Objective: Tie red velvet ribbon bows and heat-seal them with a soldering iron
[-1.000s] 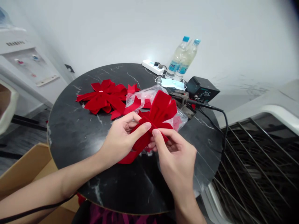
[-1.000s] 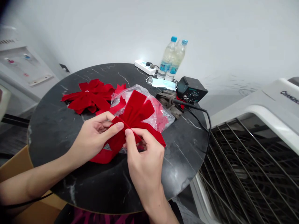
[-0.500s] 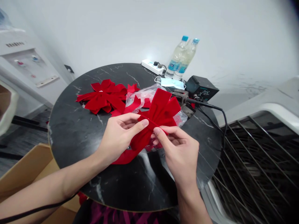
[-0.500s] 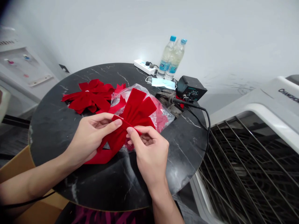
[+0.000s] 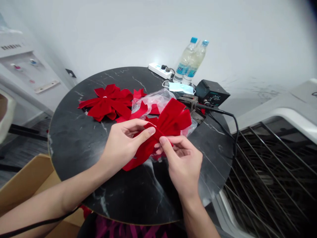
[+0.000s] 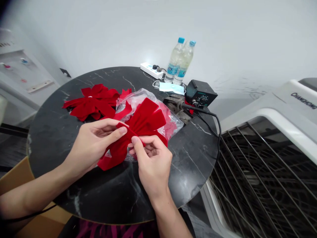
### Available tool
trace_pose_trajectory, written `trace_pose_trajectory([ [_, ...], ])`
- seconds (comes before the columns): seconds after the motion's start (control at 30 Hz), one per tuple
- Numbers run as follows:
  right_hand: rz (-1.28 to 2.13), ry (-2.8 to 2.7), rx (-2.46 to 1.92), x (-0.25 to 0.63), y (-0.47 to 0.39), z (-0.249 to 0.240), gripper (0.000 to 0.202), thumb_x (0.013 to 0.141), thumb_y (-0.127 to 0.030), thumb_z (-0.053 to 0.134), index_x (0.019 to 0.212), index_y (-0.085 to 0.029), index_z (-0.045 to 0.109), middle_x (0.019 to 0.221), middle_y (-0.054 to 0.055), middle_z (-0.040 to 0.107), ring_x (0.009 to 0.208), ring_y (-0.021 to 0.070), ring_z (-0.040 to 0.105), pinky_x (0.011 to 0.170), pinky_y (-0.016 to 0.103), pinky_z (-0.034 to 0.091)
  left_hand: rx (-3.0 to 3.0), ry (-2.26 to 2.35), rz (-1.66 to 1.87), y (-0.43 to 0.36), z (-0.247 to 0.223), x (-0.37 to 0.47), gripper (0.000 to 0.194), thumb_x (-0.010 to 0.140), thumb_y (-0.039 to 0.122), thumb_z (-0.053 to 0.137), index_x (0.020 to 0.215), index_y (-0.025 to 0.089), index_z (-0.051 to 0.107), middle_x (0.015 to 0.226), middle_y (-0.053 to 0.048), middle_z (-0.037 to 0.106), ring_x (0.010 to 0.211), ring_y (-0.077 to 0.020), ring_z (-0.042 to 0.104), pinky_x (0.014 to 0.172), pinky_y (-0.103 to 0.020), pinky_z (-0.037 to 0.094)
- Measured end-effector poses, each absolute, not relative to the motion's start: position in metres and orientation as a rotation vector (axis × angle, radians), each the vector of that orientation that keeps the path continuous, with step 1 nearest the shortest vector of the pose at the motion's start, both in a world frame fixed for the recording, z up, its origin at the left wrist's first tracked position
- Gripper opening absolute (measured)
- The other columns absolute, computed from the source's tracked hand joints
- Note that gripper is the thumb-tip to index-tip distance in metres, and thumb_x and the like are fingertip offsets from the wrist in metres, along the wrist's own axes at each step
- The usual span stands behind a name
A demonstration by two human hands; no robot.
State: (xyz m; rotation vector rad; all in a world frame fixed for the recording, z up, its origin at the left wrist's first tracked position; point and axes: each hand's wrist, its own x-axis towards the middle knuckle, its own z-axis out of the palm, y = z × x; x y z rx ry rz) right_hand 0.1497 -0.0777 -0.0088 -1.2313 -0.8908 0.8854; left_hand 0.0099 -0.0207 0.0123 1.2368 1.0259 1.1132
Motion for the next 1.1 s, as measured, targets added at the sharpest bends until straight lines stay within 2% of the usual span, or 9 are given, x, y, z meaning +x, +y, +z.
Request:
trace_pose_trajectory([
  [0.13,0.883,-0.89,-1.214,0.15,-0.078,-0.01,0.017,0.086,-0.032,0.081,0.085,-0.018,0.073,0.077,0.003,0.077,0.064,0.015,0.073,0.064,0.027,0.065,1.264,1.091,1.121,-0.02,0.012,0.009,0.022,0.07,0.023,0.093,0.089,0.02,0.082,0.088,-0.001,0.082,0.084,-0.0189,0.077,0.081,-0.025,0.062],
  [0.33,0.835,-0.905,-1.245,0.151,-0.08,-0.012,0.016,0.086,-0.033,0.081,0.087,-0.019,0.074,0.079,0.004,0.078,0.066,0.0165,0.074,0.063,0.029,0.066,1.139,1.04,1.074,-0.016,0.006,0.006,0.026,0.067,0.029,0.095,0.087,0.018,0.082,0.086,-0.005,0.082,0.082,-0.0229,0.078,0.076,-0.03,0.065],
  [0.6,0.88,-0.886,-1.246,0.153,-0.08,-0.01,0.015,0.081,-0.03,0.085,0.085,-0.019,0.077,0.074,0.003,0.078,0.066,0.0172,0.076,0.062,0.027,0.064,1.174,0.952,1.095,-0.016,0.005,0.003,0.02,0.073,0.024,0.092,0.09,0.02,0.083,0.089,-0.003,0.082,0.084,-0.019,0.076,0.078,-0.024,0.061],
  [0.73,0.844,-0.918,-1.26,0.154,-0.08,-0.009,0.016,0.082,-0.032,0.083,0.083,-0.019,0.075,0.074,0.002,0.077,0.066,0.0172,0.074,0.064,0.028,0.062,1.292,0.971,1.107,-0.017,0.01,0.005,0.014,0.076,0.021,0.089,0.087,0.019,0.08,0.085,0.0,0.079,0.082,-0.0161,0.074,0.077,-0.021,0.059],
  [0.9,0.73,-0.976,-1.271,0.153,-0.082,-0.01,0.016,0.086,-0.033,0.079,0.081,-0.02,0.072,0.076,0.001,0.075,0.069,0.0156,0.071,0.066,0.027,0.06,1.517,0.964,1.037,-0.015,0.024,0.005,0.014,0.081,0.025,0.083,0.083,0.018,0.072,0.08,-0.001,0.075,0.078,-0.0167,0.07,0.072,-0.022,0.056],
  [1.1,0.764,-0.932,-1.24,0.15,-0.08,-0.01,0.016,0.085,-0.032,0.079,0.079,-0.02,0.07,0.075,0.001,0.075,0.068,0.0151,0.071,0.066,0.027,0.06,1.763,0.949,0.966,-0.008,0.036,0.003,0.01,0.089,0.028,0.074,0.087,0.019,0.072,0.081,0.0,0.073,0.074,-0.0145,0.066,0.068,-0.021,0.052],
])
